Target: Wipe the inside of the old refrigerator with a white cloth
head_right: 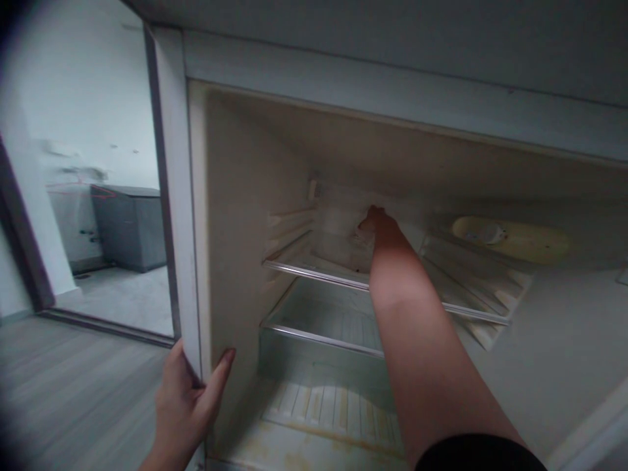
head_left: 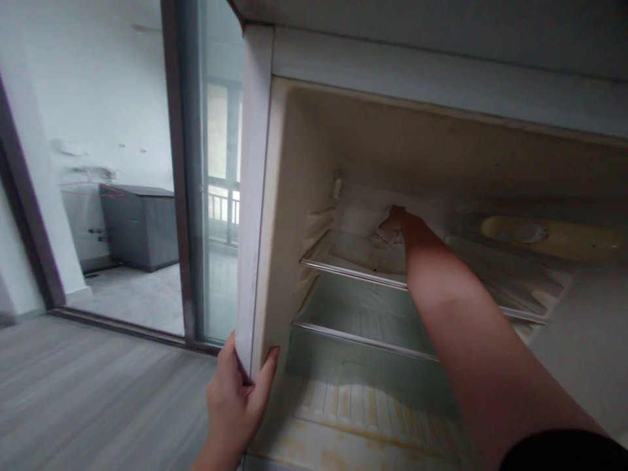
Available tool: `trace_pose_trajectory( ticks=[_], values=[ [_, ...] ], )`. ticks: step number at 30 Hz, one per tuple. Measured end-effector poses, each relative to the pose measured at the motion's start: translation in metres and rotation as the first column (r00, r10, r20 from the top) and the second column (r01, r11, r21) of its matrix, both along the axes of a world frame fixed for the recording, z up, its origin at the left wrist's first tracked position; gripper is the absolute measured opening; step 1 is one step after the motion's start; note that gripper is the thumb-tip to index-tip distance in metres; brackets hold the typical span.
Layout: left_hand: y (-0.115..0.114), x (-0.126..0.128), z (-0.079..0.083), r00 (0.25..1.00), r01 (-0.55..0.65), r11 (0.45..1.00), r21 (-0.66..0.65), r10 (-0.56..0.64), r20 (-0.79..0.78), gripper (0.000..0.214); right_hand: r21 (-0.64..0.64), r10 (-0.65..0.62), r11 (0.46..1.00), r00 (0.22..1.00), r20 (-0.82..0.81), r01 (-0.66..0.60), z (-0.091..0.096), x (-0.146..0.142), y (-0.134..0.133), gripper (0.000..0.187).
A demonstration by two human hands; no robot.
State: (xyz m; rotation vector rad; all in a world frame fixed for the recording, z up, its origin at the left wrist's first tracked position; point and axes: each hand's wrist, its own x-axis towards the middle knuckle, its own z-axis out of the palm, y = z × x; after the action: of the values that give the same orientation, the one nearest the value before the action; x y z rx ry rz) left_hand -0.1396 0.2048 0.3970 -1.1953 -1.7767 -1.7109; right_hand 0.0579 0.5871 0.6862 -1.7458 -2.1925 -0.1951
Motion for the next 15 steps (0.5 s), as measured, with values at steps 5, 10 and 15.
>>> trace_pose_trajectory(
  ticks=[5, 10, 15],
  values=[
    [0.001, 0.001, 0.002, 1.0, -0.019, 1.0, 0.004, 0.019, 0.024, 0.059, 0.034, 0.157, 0.987, 0.985, 0.076, -0.16, 0.002, -0.015, -0.007, 0.08],
    [0.002, 0.001, 0.001, 0.999, -0.028, 1.0, -0.001, 0.028, 0.039, 0.058, 0.091, 0.2, 0.974, 0.974, 0.107, -0.21, 0.007, -0.029, -0.013, 0.067],
    [0.001, 0.002, 0.001, 0.998, -0.015, 1.0, -0.006, 0.015, 0.058, 0.059, 0.147, 0.195, 0.967, 0.974, 0.114, -0.21, 0.005, -0.031, -0.013, 0.066]
  ],
)
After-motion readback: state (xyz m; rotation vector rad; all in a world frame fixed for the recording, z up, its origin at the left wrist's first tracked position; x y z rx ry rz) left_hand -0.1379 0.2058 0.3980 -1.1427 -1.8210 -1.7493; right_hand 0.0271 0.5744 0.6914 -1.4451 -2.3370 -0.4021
